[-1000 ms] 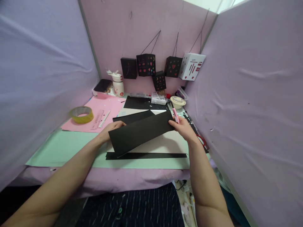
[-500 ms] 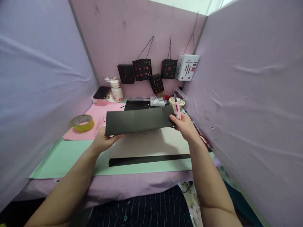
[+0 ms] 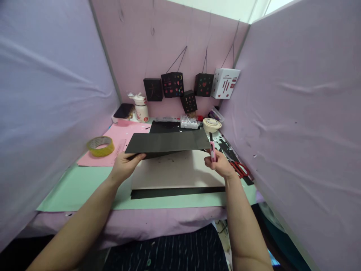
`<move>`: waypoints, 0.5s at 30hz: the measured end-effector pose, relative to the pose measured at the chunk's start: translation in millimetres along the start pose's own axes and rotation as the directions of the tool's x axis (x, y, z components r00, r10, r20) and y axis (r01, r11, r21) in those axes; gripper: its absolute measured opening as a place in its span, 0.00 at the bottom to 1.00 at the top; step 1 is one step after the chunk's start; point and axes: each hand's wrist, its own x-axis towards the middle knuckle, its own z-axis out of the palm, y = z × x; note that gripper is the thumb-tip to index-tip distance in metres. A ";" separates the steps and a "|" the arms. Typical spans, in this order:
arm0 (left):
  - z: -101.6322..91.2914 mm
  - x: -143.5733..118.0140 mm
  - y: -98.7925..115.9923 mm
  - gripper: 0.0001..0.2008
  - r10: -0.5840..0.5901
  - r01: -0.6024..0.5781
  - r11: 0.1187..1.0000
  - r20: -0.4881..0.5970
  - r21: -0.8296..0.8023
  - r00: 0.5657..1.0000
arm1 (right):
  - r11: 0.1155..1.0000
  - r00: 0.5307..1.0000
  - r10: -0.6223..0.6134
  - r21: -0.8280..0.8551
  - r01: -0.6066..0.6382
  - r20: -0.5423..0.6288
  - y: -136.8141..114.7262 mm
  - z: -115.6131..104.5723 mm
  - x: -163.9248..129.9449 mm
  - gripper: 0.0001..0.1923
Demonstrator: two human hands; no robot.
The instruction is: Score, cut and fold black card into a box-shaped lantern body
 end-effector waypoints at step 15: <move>-9.0 6.5 7.9 0.15 -0.071 0.063 0.993 0.078 0.098 0.994 | 0.989 0.907 -0.130 -0.122 0.088 -0.401 6.8 18.5 8.3 0.19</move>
